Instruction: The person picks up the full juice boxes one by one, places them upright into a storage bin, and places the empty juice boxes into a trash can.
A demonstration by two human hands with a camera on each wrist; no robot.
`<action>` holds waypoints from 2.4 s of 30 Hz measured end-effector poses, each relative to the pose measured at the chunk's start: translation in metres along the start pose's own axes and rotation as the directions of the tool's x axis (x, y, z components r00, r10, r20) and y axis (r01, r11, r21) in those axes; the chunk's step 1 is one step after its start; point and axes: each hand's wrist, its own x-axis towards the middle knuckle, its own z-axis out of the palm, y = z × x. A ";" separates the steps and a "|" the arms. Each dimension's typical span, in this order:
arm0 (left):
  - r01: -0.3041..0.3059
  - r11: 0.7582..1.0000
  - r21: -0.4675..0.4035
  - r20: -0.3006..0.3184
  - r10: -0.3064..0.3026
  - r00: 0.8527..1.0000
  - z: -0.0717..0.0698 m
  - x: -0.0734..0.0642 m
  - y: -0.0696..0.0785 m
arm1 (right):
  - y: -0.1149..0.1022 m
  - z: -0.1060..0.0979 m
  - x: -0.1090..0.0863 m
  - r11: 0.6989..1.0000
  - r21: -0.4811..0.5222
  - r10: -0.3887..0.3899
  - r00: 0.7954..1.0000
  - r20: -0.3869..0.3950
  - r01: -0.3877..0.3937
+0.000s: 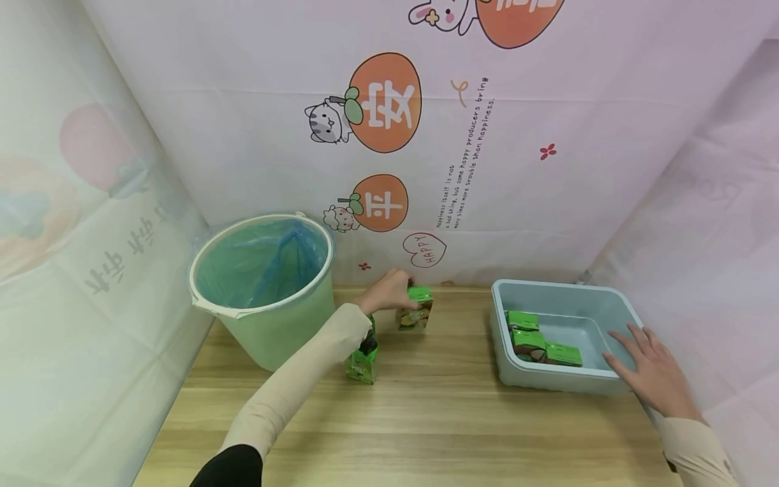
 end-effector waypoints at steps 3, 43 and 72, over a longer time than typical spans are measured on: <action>-0.033 0.999 -0.001 -0.014 0.033 0.999 -0.001 0.004 0.008 | 0.000 0.000 -0.001 1.000 0.002 0.002 1.000 0.001 -0.002; -0.261 0.963 0.074 0.065 0.256 0.964 -0.009 0.075 0.147 | -0.002 -0.004 0.003 1.000 -0.007 -0.021 1.000 -0.022 0.021; -0.293 0.949 0.113 0.273 0.254 0.928 0.058 0.127 0.203 | 0.003 -0.003 0.000 1.000 -0.012 -0.010 1.000 -0.020 0.010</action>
